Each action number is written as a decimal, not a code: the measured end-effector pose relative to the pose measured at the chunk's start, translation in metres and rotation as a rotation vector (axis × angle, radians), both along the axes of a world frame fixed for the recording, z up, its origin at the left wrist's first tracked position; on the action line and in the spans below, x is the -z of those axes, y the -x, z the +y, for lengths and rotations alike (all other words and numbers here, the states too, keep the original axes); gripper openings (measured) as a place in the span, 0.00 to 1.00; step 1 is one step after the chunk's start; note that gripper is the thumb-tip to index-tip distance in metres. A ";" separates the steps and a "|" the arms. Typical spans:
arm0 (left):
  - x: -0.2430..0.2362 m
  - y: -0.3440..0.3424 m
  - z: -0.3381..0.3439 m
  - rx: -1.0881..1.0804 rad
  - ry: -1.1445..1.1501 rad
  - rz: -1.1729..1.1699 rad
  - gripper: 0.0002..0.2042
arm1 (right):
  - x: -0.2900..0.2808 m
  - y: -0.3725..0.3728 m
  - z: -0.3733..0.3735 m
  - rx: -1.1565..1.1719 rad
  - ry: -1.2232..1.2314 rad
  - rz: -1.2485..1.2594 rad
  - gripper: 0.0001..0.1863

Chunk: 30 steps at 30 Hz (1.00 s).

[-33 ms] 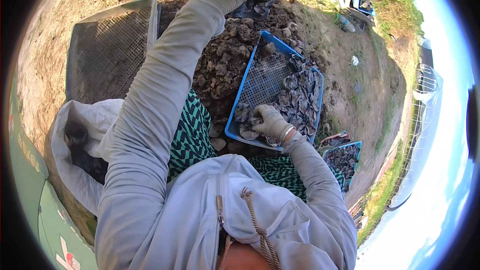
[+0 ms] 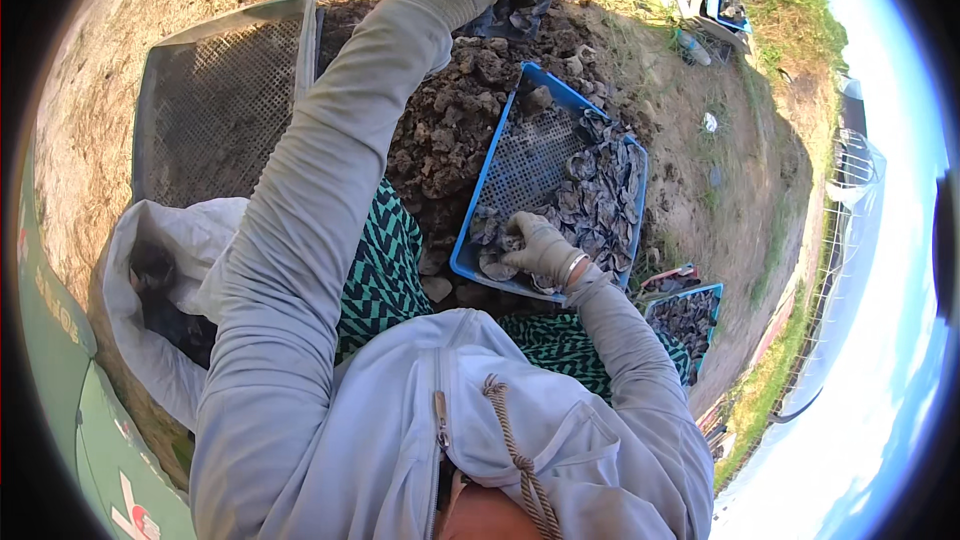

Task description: Sorting and cleaning soil from organic items (likely mushrooms or truffles) and placing them into plastic storage trays.

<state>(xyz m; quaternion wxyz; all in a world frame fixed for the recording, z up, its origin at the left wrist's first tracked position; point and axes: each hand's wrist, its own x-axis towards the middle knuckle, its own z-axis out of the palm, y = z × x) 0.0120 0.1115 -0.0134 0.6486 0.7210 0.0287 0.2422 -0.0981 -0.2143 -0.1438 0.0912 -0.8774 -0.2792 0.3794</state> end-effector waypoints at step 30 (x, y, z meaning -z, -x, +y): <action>0.016 -0.012 -0.008 -0.071 -0.340 0.235 0.29 | -0.054 -0.222 0.123 0.133 -0.391 -0.764 0.06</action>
